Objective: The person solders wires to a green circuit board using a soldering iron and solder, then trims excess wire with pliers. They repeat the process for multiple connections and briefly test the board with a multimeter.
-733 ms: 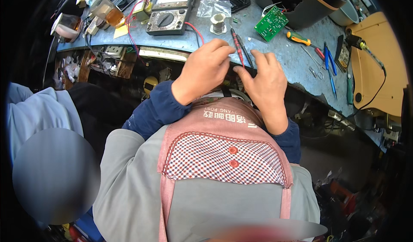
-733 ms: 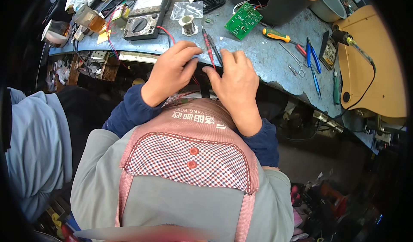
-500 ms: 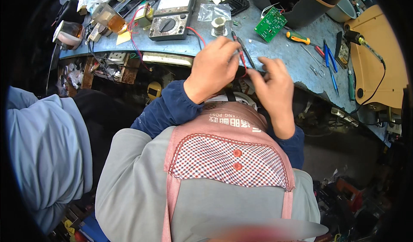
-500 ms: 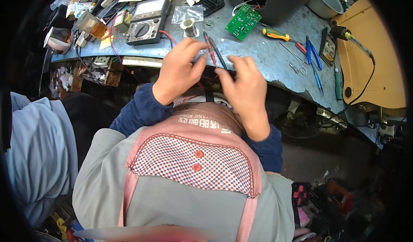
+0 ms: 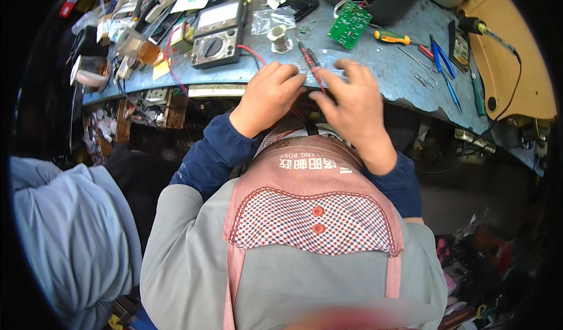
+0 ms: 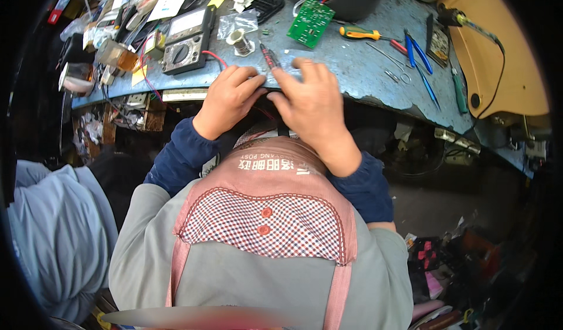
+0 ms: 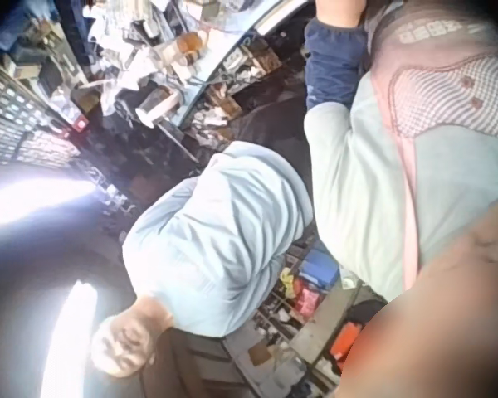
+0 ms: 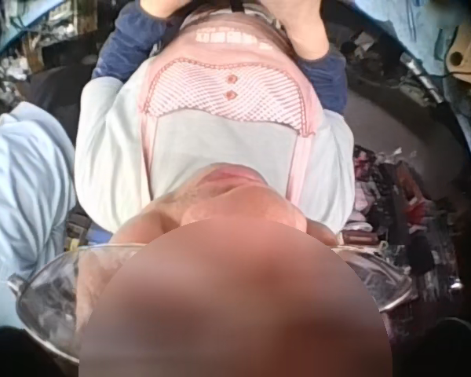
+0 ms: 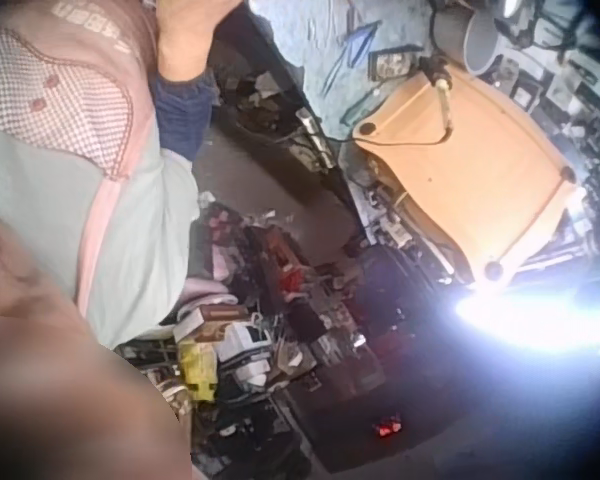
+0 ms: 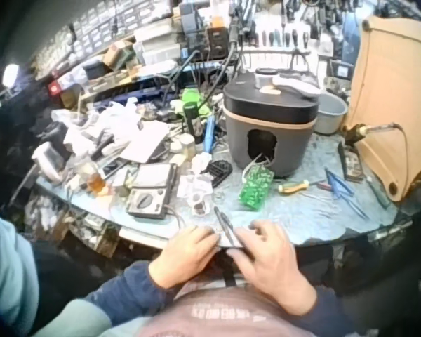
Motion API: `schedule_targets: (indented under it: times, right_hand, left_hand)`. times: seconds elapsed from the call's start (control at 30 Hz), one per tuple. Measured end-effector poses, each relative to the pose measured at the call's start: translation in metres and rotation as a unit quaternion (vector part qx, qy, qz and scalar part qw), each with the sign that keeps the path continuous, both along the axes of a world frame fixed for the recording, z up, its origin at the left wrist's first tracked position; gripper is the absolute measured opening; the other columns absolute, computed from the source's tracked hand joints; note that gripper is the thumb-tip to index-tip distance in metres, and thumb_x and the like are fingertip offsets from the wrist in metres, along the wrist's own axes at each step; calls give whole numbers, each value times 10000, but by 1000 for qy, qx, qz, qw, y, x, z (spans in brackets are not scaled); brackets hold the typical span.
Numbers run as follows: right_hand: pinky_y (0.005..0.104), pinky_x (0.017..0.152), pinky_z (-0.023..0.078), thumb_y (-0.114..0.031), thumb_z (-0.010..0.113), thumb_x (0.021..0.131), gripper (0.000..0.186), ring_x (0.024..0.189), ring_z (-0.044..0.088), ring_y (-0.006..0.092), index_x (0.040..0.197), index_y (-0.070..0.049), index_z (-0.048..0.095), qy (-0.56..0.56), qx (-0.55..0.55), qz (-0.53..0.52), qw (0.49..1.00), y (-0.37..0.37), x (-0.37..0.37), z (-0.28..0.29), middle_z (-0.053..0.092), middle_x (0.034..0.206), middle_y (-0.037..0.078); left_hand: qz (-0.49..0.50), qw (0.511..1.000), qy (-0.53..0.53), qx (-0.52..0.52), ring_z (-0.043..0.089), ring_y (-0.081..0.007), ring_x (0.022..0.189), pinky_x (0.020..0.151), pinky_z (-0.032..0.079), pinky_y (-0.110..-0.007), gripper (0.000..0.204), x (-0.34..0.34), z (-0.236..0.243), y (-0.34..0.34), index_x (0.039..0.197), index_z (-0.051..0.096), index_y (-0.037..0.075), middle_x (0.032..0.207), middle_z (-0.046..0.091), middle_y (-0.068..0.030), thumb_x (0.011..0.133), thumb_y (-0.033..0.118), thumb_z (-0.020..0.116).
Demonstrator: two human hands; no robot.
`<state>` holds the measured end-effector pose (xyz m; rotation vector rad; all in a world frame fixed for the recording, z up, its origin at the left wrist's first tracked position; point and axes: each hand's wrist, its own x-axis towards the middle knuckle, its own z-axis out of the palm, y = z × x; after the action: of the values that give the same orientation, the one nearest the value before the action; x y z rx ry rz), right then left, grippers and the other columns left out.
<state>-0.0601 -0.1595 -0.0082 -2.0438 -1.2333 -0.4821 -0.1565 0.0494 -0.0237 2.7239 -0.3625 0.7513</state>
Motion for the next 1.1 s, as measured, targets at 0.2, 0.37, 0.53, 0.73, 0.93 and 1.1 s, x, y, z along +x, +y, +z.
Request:
schedule_targets:
  times: [0.2, 0.37, 0.53, 0.73, 0.93, 1.1]
  right_hand:
    - [451, 877, 506, -187, 863, 814, 361, 991, 631, 332, 1156, -108, 776, 39, 2, -29, 999, -5, 7, -24, 674, 1069, 103]
    - [467, 880, 524, -207, 859, 845, 376, 973, 651, 349, 1180, -70, 761, 77, 52, -32, 995, 0, 9, -19, 690, 1056, 121]
    - [362, 741, 546, -133, 830, 912, 354, 833, 695, 246, 1227, 2, 743, 279, 145, -6, 949, 15, 16, 0, 721, 1018, 156]
    - [359, 678, 534, -85, 748, 971, 125, 765, 704, 248, 1007, 31, 778, 276, 210, 49, 937, 13, 46, -8, 722, 859, 131]
    - [238, 630, 476, -144, 739, 1041, 169, 704, 599, 60, 1079, 9, 799, 417, 326, -49, 847, -12, 86, -23, 694, 845, -17]
    - [235, 634, 499, -125, 748, 1033, 313, 752, 641, 89, 1295, 38, 695, 384, 437, -100, 808, -50, 112, -6, 710, 943, 41]
  left_hand:
    - [-22, 999, -27, -1, 633, -322, 870, 774, 525, -427, 205, -7, -8, 18, 972, 675, 66, 1016, 677, -86, 837, 75, 830]
    - [-3, 989, -105, -100, 663, -341, 913, 791, 526, -422, 190, 4, 7, 14, 1002, 681, 50, 1066, 733, -114, 879, -55, 780]
    - [-55, 968, -87, -230, 701, -345, 831, 743, 553, -405, 216, 41, 11, -3, 1140, 713, 15, 964, 742, -150, 942, -72, 723]
    - [-58, 978, -30, -200, 715, -336, 787, 697, 559, -396, 148, 65, 25, -10, 1117, 743, 13, 930, 729, -148, 971, -11, 736]
    - [36, 949, -118, -291, 690, -343, 774, 685, 547, -390, 73, 112, 28, -38, 984, 726, 14, 900, 710, -148, 943, 48, 776]
    - [18, 967, -131, -216, 706, -185, 778, 708, 578, -308, 114, 152, 15, -20, 958, 748, 7, 980, 775, -101, 941, 98, 815]
